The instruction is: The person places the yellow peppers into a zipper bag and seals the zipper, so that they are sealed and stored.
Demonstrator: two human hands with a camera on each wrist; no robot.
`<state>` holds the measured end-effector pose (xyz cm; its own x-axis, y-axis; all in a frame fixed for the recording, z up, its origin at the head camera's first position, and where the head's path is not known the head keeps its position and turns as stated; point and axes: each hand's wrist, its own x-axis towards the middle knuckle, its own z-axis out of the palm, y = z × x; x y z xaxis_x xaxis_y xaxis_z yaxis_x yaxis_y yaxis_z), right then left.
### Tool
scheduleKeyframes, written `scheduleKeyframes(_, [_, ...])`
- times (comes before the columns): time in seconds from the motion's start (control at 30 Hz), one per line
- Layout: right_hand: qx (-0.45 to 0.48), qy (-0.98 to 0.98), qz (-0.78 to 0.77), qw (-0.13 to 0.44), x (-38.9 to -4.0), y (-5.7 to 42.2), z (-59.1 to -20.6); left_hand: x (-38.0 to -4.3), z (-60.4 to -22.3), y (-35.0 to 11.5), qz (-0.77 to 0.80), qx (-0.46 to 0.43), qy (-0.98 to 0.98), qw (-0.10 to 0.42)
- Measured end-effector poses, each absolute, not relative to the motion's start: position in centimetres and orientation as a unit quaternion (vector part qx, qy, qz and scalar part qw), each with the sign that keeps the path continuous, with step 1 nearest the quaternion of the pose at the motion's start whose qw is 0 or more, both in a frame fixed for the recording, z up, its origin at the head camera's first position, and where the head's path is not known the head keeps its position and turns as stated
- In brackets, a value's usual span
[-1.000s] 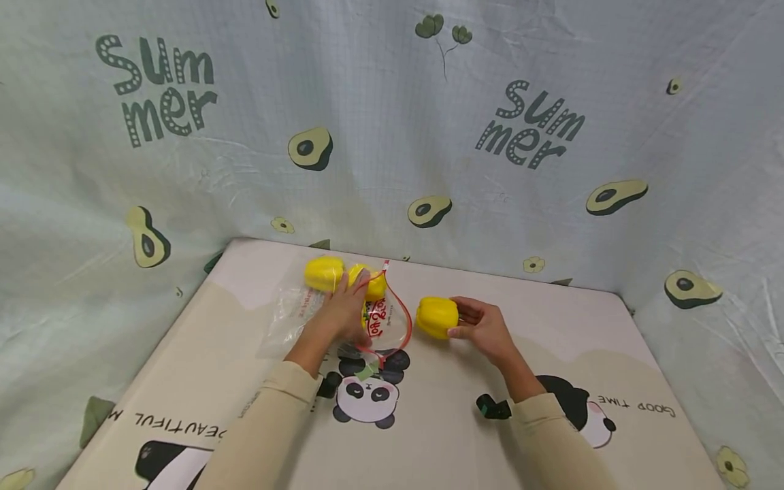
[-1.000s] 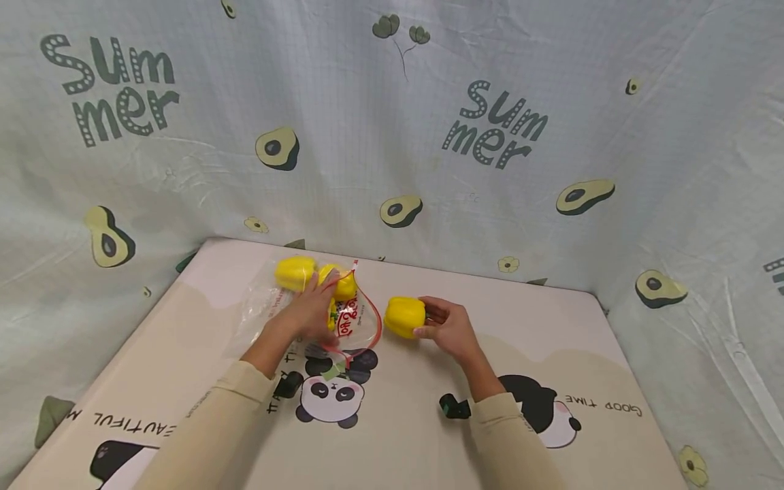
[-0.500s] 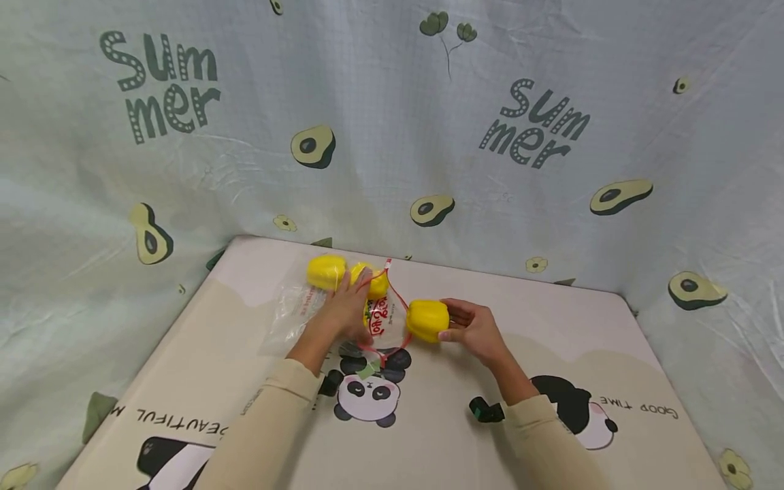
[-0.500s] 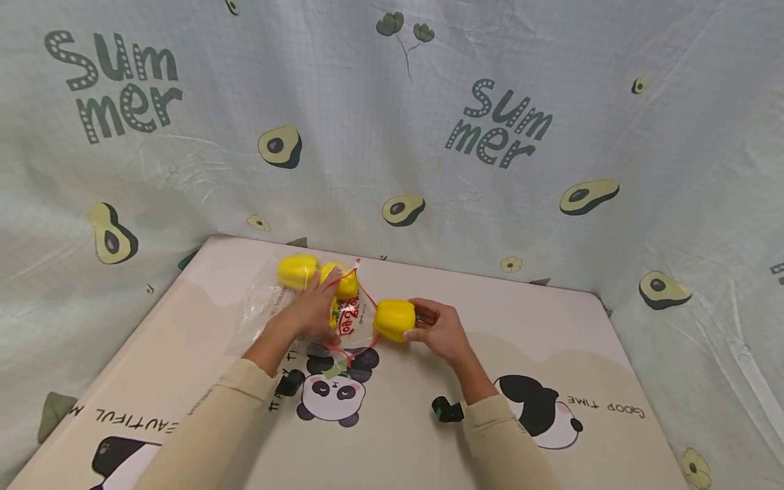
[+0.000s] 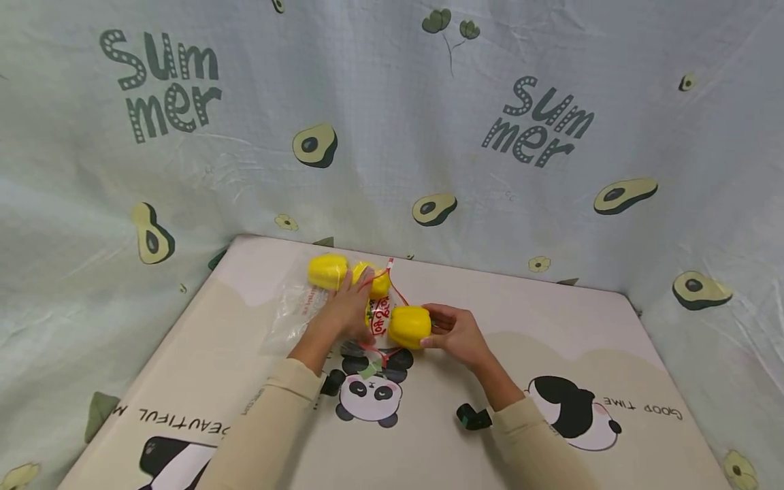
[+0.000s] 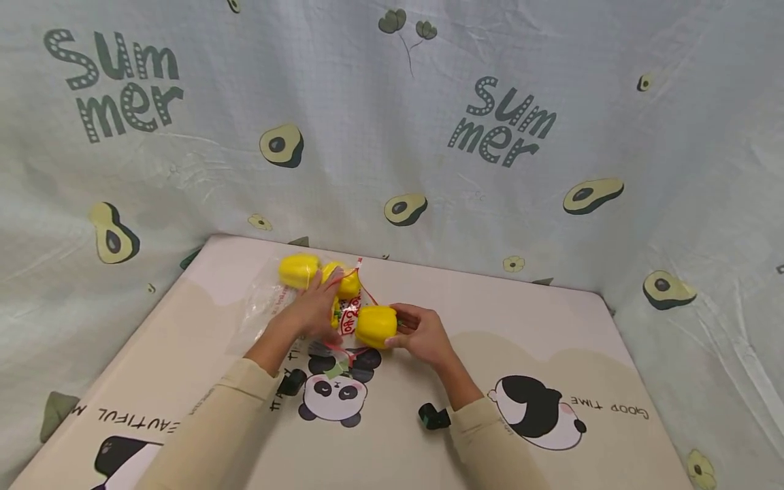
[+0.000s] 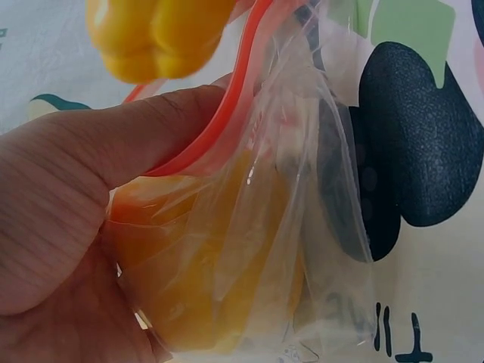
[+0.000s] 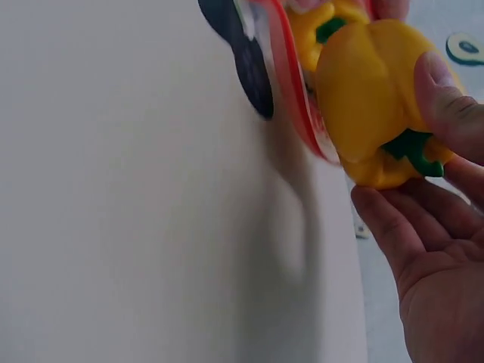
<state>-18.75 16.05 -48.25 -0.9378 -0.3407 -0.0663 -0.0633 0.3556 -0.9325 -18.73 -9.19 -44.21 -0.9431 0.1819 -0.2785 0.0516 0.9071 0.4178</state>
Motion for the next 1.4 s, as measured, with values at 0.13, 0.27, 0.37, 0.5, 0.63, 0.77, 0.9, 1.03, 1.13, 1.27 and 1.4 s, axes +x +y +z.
scheduleKeyframes(0.13, [-0.117,0.82,-0.547,0.12,-18.5,14.9,-48.1,-18.7,-44.1,-9.1,0.204,0.067,0.964,0.156])
scheduleKeyframes(0.27, [-0.095,0.826,-0.546,0.102,-18.2,13.7,-47.9,-18.7,-43.9,-9.1,0.202,0.067,0.965,0.155])
scheduleKeyframes(0.37, [-0.072,0.83,-0.547,0.089,-17.6,13.0,-47.7,-18.7,-43.8,-9.0,0.203,0.071,0.964,0.156])
scheduleKeyframes(0.5, [-0.053,0.838,-0.539,0.068,-16.8,12.2,-47.6,-18.7,-44.0,-8.8,0.204,0.075,0.964,0.155])
scheduleKeyframes(0.63, [-0.046,0.843,-0.533,0.061,-16.2,11.6,-47.9,-18.8,-44.2,-8.6,0.204,0.077,0.964,0.152])
scheduleKeyframes(0.77, [-0.047,0.838,-0.54,0.061,-16.5,11.4,-48.6,-18.8,-44.3,-8.4,0.202,0.081,0.965,0.147])
scheduleKeyframes(0.9, [-0.055,0.828,-0.553,0.069,-16.9,11.6,-49.3,-18.7,-44.3,-8.2,0.195,0.083,0.966,0.145])
scheduleKeyframes(1.03, [-0.075,0.823,-0.557,0.078,-17.3,11.7,-49.6,-18.5,-44.2,-8.0,0.178,0.081,0.971,0.138])
scheduleKeyframes(1.13, [-0.09,0.827,-0.548,0.082,-17.5,11.5,-49.8,-18.3,-44.2,-7.9,0.16,0.077,0.975,0.134])
scheduleKeyframes(1.27, [-0.107,0.848,-0.513,0.082,-17.6,10.9,-49.6,-18.0,-44.1,-7.9,0.14,0.072,0.979,0.13])
scheduleKeyframes(1.4, [-0.116,0.87,-0.471,0.086,-17.6,10.5,-49.5,-17.9,-44.1,-7.9,0.135,0.074,0.981,0.121])
